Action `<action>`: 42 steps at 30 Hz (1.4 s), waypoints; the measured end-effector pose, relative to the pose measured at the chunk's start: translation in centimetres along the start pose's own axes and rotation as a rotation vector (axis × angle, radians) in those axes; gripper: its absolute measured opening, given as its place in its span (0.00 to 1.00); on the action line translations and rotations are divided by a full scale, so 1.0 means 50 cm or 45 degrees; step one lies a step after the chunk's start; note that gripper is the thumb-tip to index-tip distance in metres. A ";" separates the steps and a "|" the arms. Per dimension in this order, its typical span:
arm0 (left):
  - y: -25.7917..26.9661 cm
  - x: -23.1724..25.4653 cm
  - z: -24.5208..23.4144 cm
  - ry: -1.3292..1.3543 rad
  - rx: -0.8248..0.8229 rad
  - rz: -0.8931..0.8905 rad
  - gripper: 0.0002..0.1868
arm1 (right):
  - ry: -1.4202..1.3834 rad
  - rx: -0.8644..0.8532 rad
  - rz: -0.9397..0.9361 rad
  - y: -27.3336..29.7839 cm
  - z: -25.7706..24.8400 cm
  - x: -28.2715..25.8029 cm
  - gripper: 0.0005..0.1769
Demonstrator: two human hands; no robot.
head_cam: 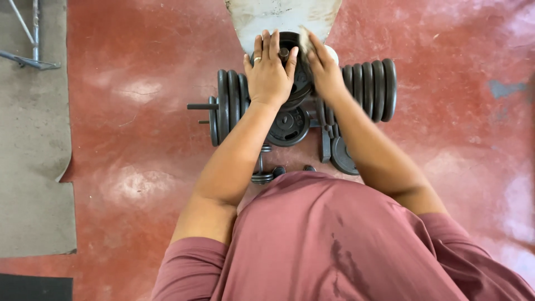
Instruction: Cleaning weight plates on a storage rack using a cloth.
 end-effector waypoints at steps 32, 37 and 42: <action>-0.016 0.000 0.002 0.018 -0.071 0.031 0.32 | -0.062 0.015 0.235 -0.024 -0.004 -0.012 0.27; -0.019 -0.004 -0.010 0.115 0.064 0.096 0.30 | 0.154 -0.240 0.020 -0.119 0.000 -0.045 0.22; -0.027 -0.014 -0.013 0.155 -0.063 0.174 0.32 | 0.044 -0.235 0.447 -0.062 0.004 -0.078 0.28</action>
Point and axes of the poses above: each hand's wrist, its own y-axis away from the middle knuckle, its own z-axis out of the palm, x = y × z, the point moved 8 cm from there along -y, towards the middle knuckle, and after that the axes turned 5 degrees about -z, right-handed, at the moved point
